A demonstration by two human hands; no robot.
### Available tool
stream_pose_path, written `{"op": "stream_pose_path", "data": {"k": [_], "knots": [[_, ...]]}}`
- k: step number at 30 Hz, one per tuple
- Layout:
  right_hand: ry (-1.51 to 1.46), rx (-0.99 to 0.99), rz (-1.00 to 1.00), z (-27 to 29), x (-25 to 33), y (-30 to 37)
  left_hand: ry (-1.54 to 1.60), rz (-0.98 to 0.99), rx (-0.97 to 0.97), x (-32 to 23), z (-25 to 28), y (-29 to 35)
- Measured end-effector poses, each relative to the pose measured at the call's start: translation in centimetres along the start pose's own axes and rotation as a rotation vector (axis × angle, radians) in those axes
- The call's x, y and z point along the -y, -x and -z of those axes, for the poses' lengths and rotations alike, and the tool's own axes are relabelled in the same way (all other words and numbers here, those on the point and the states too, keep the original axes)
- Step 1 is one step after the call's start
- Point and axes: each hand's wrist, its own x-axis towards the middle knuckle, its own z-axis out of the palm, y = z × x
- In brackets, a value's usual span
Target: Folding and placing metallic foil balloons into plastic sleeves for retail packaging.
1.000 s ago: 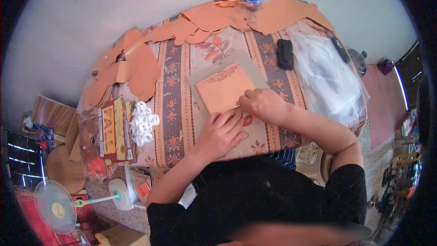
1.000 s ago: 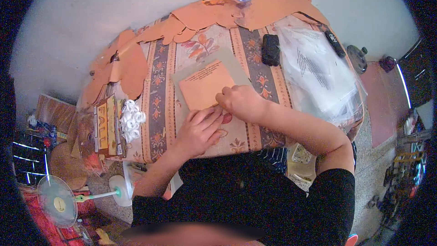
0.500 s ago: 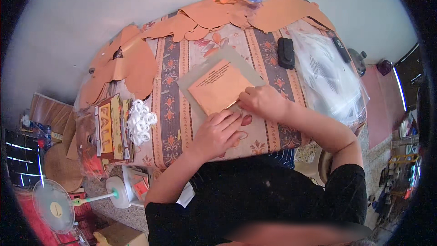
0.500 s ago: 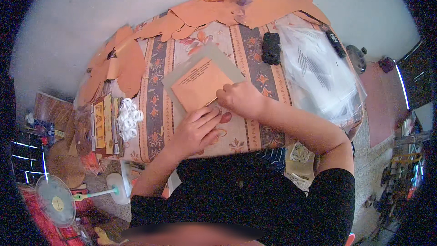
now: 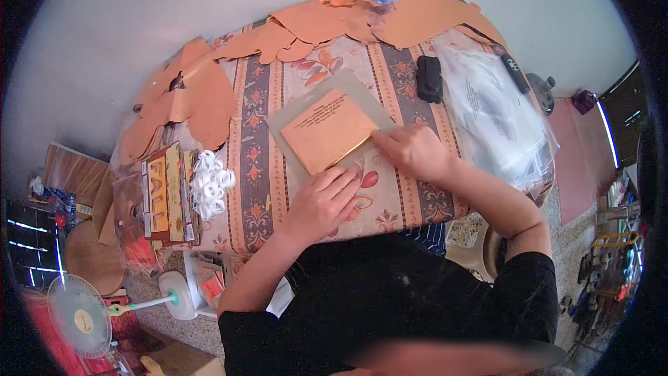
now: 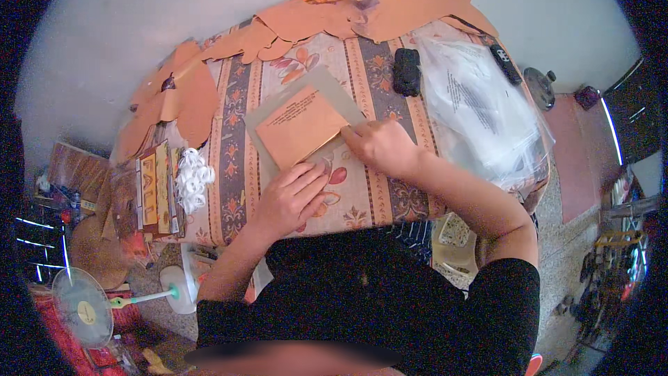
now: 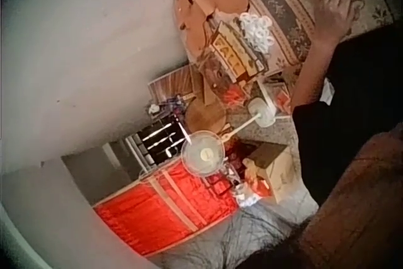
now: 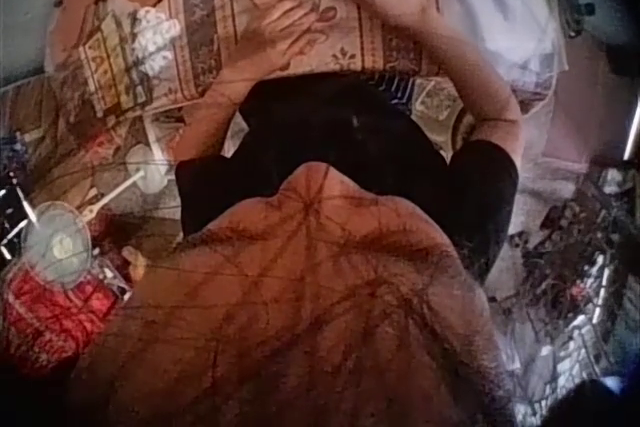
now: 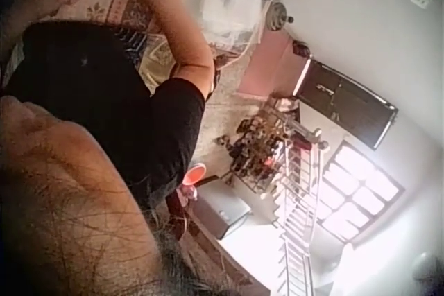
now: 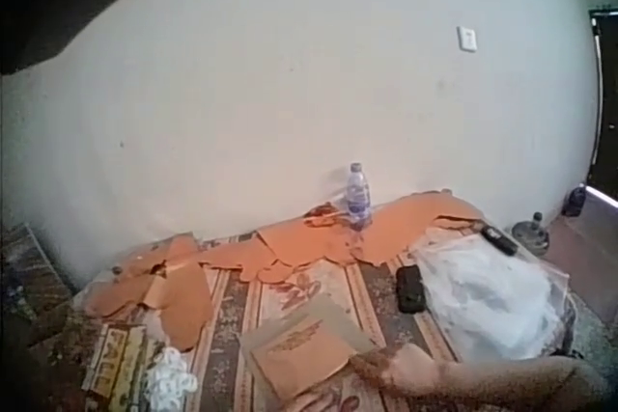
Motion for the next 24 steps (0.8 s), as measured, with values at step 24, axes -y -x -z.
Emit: {"op": "stream_pose_path", "data": {"k": [24], "knots": [[0.061, 0.106, 0.036, 0.8, 1.9, -2.0, -0.022, 0.029, 0.037, -1.7, 0.0, -0.6]]}}
